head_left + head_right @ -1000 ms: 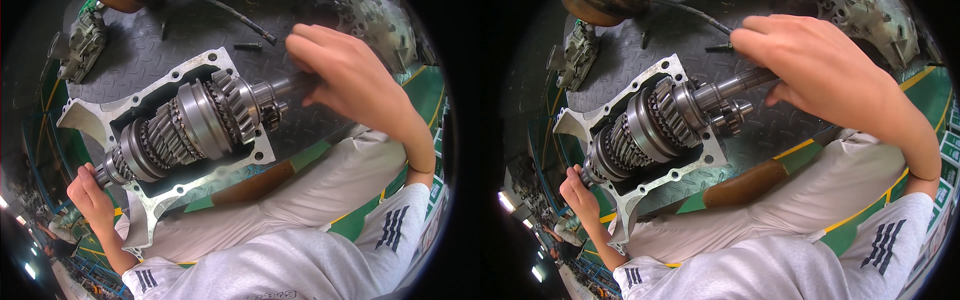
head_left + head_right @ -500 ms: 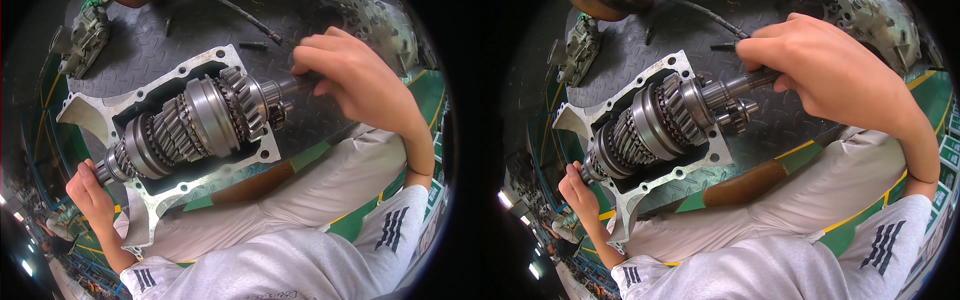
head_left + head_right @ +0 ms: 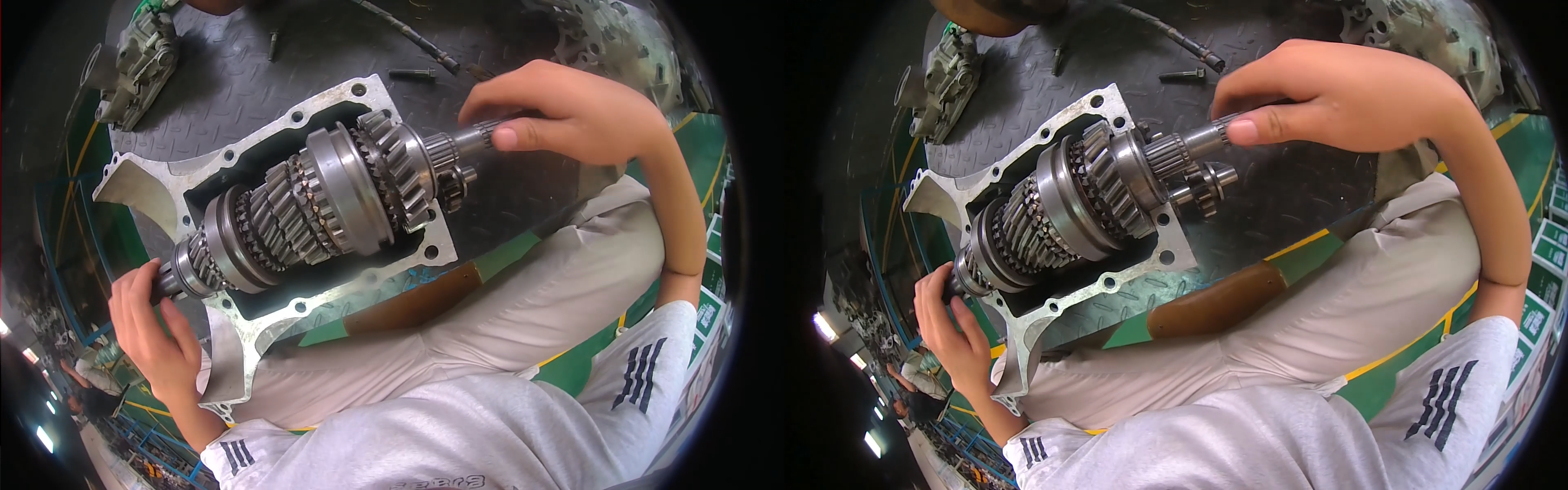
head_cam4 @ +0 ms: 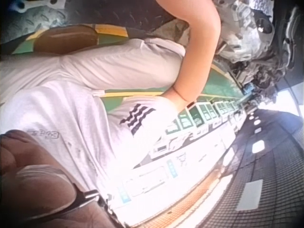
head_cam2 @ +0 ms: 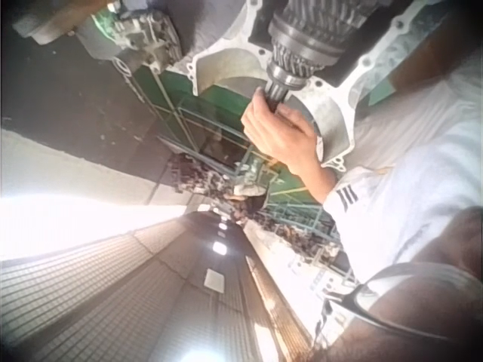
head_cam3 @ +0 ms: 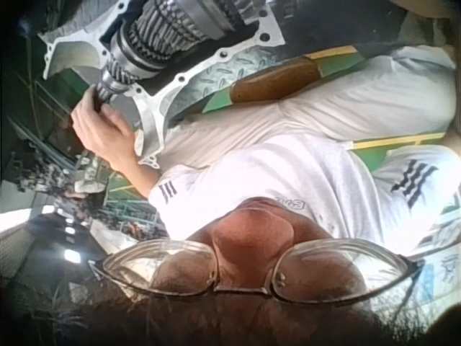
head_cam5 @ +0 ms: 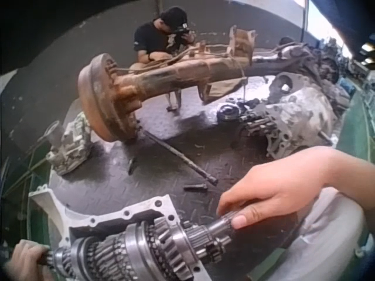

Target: The person rotates gears and slides components along a shaft inside a transmission housing. They manipulate the assembly by hand while it sits on a workbench.

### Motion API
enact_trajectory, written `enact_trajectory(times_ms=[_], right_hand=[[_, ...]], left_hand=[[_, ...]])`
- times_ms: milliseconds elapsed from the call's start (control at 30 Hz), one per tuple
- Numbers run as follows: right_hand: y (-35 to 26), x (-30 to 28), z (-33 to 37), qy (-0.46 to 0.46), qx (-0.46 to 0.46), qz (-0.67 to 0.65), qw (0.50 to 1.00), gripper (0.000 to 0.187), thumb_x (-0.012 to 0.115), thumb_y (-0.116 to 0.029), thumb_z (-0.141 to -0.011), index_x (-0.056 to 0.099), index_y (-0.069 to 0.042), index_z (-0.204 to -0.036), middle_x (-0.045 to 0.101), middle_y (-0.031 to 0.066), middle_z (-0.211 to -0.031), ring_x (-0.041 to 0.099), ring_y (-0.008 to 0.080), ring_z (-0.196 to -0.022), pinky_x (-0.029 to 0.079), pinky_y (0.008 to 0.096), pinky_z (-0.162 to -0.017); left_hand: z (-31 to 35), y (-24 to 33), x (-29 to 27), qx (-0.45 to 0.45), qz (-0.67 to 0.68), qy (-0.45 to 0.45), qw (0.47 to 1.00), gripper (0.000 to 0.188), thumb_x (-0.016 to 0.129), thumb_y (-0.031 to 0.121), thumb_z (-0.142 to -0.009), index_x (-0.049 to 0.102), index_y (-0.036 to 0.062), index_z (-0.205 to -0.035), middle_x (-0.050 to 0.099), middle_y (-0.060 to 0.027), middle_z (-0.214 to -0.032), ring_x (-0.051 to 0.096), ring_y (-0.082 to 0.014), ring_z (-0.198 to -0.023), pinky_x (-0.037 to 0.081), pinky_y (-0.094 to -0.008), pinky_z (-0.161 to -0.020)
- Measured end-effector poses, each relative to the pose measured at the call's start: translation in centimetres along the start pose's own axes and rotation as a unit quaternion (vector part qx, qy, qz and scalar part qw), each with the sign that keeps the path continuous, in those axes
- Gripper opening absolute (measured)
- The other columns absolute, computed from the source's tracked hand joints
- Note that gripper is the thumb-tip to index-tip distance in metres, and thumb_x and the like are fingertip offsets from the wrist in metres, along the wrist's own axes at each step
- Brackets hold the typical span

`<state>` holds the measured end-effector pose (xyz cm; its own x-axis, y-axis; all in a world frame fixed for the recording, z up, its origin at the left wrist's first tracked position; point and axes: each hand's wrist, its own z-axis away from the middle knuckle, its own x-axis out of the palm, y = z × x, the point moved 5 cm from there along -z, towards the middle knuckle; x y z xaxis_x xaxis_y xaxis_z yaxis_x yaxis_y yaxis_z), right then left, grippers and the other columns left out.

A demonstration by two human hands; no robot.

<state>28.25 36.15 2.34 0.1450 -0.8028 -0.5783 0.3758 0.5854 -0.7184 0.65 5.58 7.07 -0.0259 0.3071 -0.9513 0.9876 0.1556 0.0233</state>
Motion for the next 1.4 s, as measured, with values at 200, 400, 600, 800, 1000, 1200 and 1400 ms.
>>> enact_trajectory(times_ms=[200,400,600,800,1000,1200,1400], right_hand=[[0.5,1.3,-2.5,-0.187,0.004,-0.083,0.979,0.04,0.077,-0.037,-0.093,0.068,0.002,-0.096,0.067,0.0045,-0.079,0.064,0.017,-0.075,0.051,0.0324,-0.071],[-0.7,1.4,-2.7,-0.176,0.198,0.026,0.964,0.028,0.072,-0.026,-0.094,0.073,0.002,-0.101,0.07,0.0119,-0.079,0.067,0.0293,-0.076,0.052,0.04,-0.073],[-0.6,4.0,-0.4,0.268,0.024,0.3,0.915,0.032,0.076,-0.005,-0.077,0.061,-0.007,-0.104,0.073,0.0137,-0.085,0.072,0.0375,-0.077,0.054,0.0505,-0.066],[-2.0,2.2,-1.4,0.157,-0.038,0.209,0.965,0.021,0.078,-0.011,-0.078,0.065,-0.003,-0.093,0.072,0.016,-0.081,0.071,0.0376,-0.08,0.054,0.0474,-0.066],[0.5,2.1,-2.8,-0.199,0.157,0.004,0.967,0.02,0.07,-0.019,-0.087,0.07,0.001,-0.089,0.068,0.018,-0.074,0.059,0.0336,-0.064,0.048,0.0454,-0.065],[-0.1,4.0,-0.7,0.281,0.072,0.346,0.892,0.039,0.077,-0.007,-0.077,0.057,-0.006,-0.111,0.067,0.0148,-0.07,0.069,0.0374,-0.071,0.054,0.0462,-0.062],[-2.6,4.4,0.1,0.375,-0.094,0.335,0.859,0.058,0.076,0.004,-0.065,0.053,-0.004,-0.117,0.064,0.0104,-0.079,0.066,0.0347,-0.074,0.054,0.0417,-0.067]], left_hand=[[0.1,-0.5,1.6,-0.098,0.023,-0.041,0.994,0.072,0.06,-0.014,-0.07,0.062,0.006,-0.138,0.061,-0.0188,-0.106,0.063,-0.0327,-0.093,0.052,-0.0378,-0.082],[0.4,-2.8,2.3,-0.078,-0.016,0.011,0.997,0.065,0.069,-0.015,-0.074,0.061,0.0123,-0.132,0.062,-0.0117,-0.083,0.056,-0.0249,-0.066,0.049,-0.0294,-0.065],[-1.4,-1.7,2.3,-0.117,0.024,-0.023,0.993,0.053,0.07,-0.015,-0.075,0.058,0.011,-0.12,0.056,-0.0134,-0.068,0.048,-0.0284,-0.058,0.04,-0.0249,-0.058],[-2.4,-1.5,1.9,-0.134,0.03,-0.092,0.986,0.053,0.065,-0.018,-0.068,0.059,0.01,-0.113,0.057,-0.018,-0.07,0.055,-0.0385,-0.061,0.042,-0.0322,-0.056],[-3.0,-1.5,1.6,-0.119,0.015,-0.156,0.98,0.046,0.062,-0.017,-0.067,0.062,0.0058,-0.106,0.057,-0.0221,-0.073,0.056,-0.0429,-0.069,0.042,-0.0426,-0.064],[-3.4,-1.6,1.7,-0.138,0.088,-0.194,0.967,0.04,0.057,-0.016,-0.066,0.064,0.0019,-0.102,0.055,-0.0247,-0.072,0.053,-0.0448,-0.067,0.043,-0.043,-0.064],[-3.6,-1.7,1.0,-0.125,0.084,-0.238,0.96,0.043,0.057,-0.011,-0.068,0.068,0.0011,-0.107,0.064,-0.0253,-0.081,0.055,-0.0442,-0.081,0.047,-0.0486,-0.078]])
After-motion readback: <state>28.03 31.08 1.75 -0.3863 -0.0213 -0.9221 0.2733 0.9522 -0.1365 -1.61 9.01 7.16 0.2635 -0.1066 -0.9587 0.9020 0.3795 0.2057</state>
